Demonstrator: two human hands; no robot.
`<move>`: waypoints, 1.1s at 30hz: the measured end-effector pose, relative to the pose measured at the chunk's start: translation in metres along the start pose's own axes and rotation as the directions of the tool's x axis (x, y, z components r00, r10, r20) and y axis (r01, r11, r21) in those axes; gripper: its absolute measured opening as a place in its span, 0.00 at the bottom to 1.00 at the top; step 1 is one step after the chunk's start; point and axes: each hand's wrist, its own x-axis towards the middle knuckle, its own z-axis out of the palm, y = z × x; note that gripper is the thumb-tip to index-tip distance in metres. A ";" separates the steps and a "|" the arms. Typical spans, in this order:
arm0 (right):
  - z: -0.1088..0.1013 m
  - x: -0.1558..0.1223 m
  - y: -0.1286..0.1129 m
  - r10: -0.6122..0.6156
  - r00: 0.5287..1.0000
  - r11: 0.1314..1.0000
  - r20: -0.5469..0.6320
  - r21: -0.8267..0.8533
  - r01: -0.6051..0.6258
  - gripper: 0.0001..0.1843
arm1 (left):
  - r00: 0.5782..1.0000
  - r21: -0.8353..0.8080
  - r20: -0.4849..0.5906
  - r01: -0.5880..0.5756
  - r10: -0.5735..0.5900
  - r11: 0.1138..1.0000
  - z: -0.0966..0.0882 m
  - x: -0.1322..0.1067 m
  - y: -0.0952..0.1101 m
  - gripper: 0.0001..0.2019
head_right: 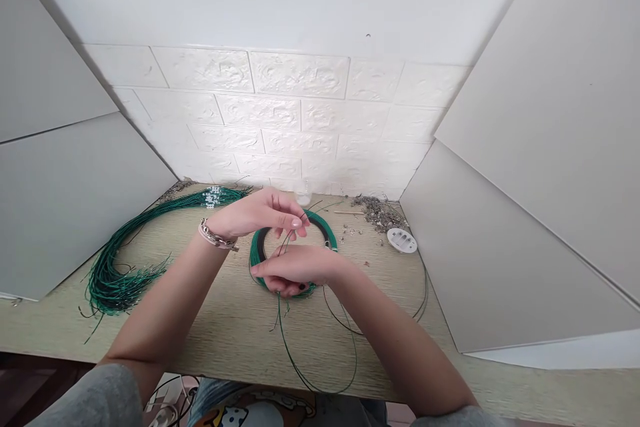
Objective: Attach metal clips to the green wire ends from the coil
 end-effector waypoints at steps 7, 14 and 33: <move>0.000 0.010 -0.001 0.180 0.982 0.959 0.049 -0.232 -0.164 0.26 | 0.993 -0.008 -0.030 0.113 -0.113 0.994 0.005 0.005 -0.003 0.11; 0.001 0.015 0.009 0.258 0.963 0.935 0.076 -0.271 -0.229 0.20 | 0.990 0.017 0.026 0.136 -0.136 0.991 0.009 0.002 0.002 0.12; -0.022 -0.083 -0.025 -0.134 0.863 0.942 -0.487 -0.333 -0.042 0.22 | 0.984 0.163 -0.038 0.180 -0.176 0.970 -0.007 -0.012 0.012 0.12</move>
